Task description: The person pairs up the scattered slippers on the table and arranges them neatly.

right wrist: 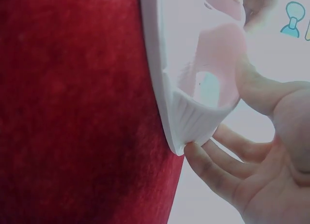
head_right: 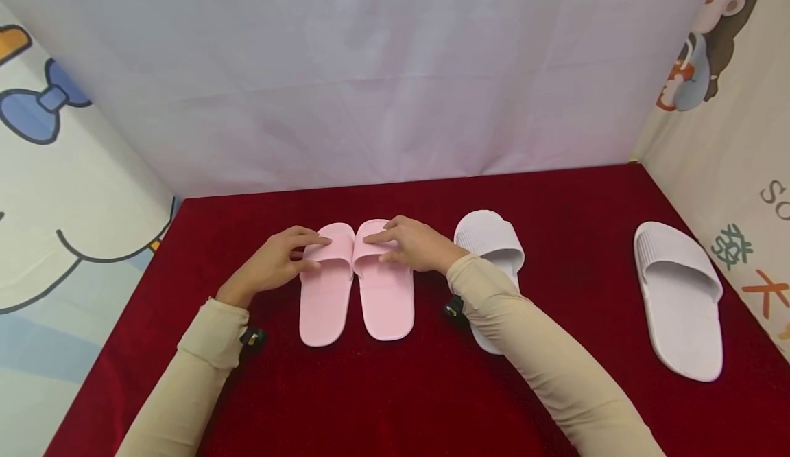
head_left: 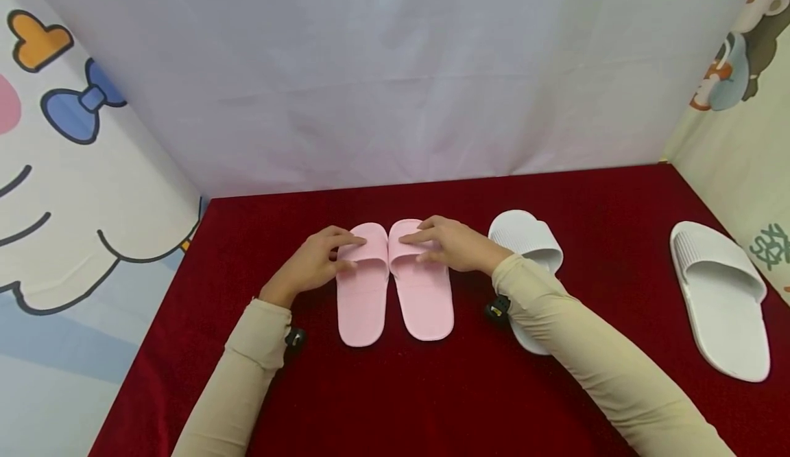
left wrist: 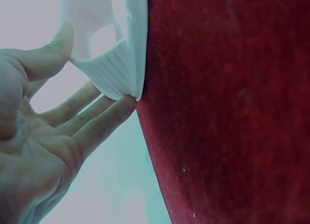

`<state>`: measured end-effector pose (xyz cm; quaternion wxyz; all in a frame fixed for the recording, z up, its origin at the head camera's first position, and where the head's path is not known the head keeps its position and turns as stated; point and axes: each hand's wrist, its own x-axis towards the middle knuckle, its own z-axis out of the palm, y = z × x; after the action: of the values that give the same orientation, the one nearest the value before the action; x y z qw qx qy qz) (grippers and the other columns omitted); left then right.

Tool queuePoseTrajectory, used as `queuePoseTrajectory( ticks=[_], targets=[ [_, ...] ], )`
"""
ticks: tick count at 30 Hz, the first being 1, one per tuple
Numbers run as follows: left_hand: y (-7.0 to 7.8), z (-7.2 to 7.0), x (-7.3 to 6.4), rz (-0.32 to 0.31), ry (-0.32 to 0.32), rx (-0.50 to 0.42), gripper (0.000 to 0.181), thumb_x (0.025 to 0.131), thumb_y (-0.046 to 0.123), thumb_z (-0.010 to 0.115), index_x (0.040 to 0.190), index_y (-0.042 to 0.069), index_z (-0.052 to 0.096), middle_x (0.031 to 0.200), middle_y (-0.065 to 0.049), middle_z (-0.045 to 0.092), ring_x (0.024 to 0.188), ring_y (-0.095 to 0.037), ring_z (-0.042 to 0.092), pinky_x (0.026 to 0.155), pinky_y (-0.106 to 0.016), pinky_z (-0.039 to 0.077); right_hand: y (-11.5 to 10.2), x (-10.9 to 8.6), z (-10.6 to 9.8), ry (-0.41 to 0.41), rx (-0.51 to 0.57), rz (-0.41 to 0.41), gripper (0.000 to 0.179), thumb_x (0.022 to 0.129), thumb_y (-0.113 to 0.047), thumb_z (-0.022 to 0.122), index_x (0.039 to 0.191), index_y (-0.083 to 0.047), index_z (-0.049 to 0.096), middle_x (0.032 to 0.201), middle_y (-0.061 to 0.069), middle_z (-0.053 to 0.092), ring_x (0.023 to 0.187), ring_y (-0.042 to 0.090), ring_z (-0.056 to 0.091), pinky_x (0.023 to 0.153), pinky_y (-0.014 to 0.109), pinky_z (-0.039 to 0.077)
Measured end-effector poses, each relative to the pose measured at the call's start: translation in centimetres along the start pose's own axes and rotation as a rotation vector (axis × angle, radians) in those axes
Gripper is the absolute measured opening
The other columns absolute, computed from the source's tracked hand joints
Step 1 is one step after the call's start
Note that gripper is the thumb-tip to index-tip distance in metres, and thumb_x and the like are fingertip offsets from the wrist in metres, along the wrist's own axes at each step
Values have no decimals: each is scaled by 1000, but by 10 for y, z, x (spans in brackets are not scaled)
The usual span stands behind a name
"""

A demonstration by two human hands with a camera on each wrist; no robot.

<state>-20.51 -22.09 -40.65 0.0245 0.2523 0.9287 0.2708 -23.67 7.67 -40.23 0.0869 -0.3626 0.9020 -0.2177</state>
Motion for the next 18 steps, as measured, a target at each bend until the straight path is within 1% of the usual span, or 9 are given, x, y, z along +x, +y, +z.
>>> queuePoseTrajectory(
  ticks=[4,7,13,18],
  targets=[
    [0,-2,-2,3,-10,17,42,89,14,74,131,11,66,128,-19,60,112,-33,61,92,-46,51,-2,0,1,2,0,-6,42,93,-25,70,135,-28,64,137,21,56,126,36,57,107,50,45],
    [-1,-3,-4,-6,-17,-4,43,89,13,73,131,10,66,129,-20,60,115,-34,60,94,-47,52,-2,1,3,2,-2,-14,42,94,-27,69,135,-28,63,136,21,57,125,36,57,106,50,46],
    [-2,-1,-8,-29,-40,-61,42,91,12,72,132,9,65,133,-21,58,125,-35,56,98,-48,53,-5,1,5,18,-2,-30,36,98,-32,63,133,-25,65,132,20,61,124,33,58,105,49,46],
    [-1,0,-7,-50,-28,-85,37,94,14,68,131,9,66,133,-20,58,126,-35,55,99,-48,53,-8,2,4,36,-14,-26,35,97,-33,63,131,-24,67,130,19,63,123,32,59,104,49,47]
  ],
)
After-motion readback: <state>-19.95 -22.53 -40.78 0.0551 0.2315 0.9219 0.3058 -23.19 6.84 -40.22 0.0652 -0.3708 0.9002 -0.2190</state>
